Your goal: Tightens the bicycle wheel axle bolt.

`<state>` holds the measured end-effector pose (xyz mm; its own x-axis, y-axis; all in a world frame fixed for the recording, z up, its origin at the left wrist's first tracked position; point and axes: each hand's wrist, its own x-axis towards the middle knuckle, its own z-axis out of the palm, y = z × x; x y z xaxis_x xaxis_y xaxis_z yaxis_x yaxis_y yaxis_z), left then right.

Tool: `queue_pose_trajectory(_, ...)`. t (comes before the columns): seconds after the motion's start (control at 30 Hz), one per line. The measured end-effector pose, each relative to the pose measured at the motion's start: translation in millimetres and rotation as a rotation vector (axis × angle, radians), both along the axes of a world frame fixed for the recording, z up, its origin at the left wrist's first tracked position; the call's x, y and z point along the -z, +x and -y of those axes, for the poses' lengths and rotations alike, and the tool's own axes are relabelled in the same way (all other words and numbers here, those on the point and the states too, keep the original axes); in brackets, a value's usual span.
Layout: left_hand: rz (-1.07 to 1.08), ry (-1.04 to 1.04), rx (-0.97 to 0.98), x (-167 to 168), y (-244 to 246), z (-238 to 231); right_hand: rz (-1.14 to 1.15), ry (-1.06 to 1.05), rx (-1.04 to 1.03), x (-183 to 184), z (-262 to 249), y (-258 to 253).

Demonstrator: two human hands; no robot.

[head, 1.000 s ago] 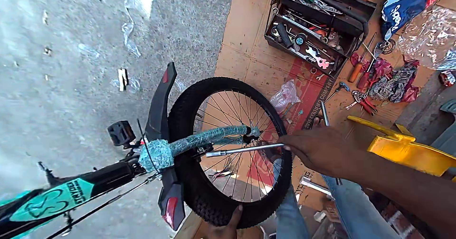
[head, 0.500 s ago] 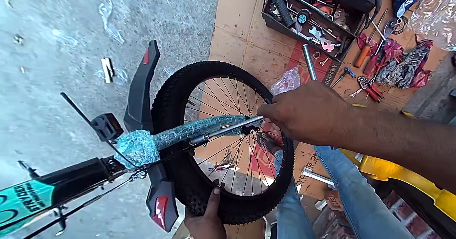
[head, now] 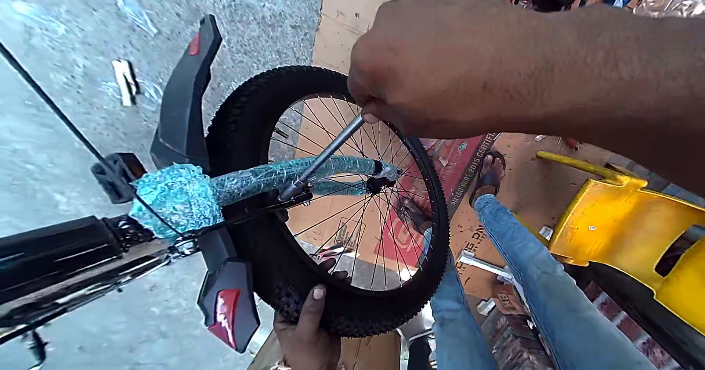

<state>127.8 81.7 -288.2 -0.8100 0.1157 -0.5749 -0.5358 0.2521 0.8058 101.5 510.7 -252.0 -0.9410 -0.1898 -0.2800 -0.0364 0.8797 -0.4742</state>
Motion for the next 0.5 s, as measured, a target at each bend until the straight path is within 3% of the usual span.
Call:
queue_pose_trajectory(0.1,0.078,0.195,0.09,6.4,-7.0,16.7,0.029,0.014,-0.071,-0.7,6.9,-7.7)
queue_pose_trajectory(0.2,0.209,0.412,0.165,14.0,-16.2,23.3,0.004,0.015,-0.017,-8.4,15.2,-11.8)
queue_pose_trajectory(0.5,0.165,0.273,0.019,7.5,-20.2,-1.4,0.019,0.145,0.166,-6.9,38.7,15.2)
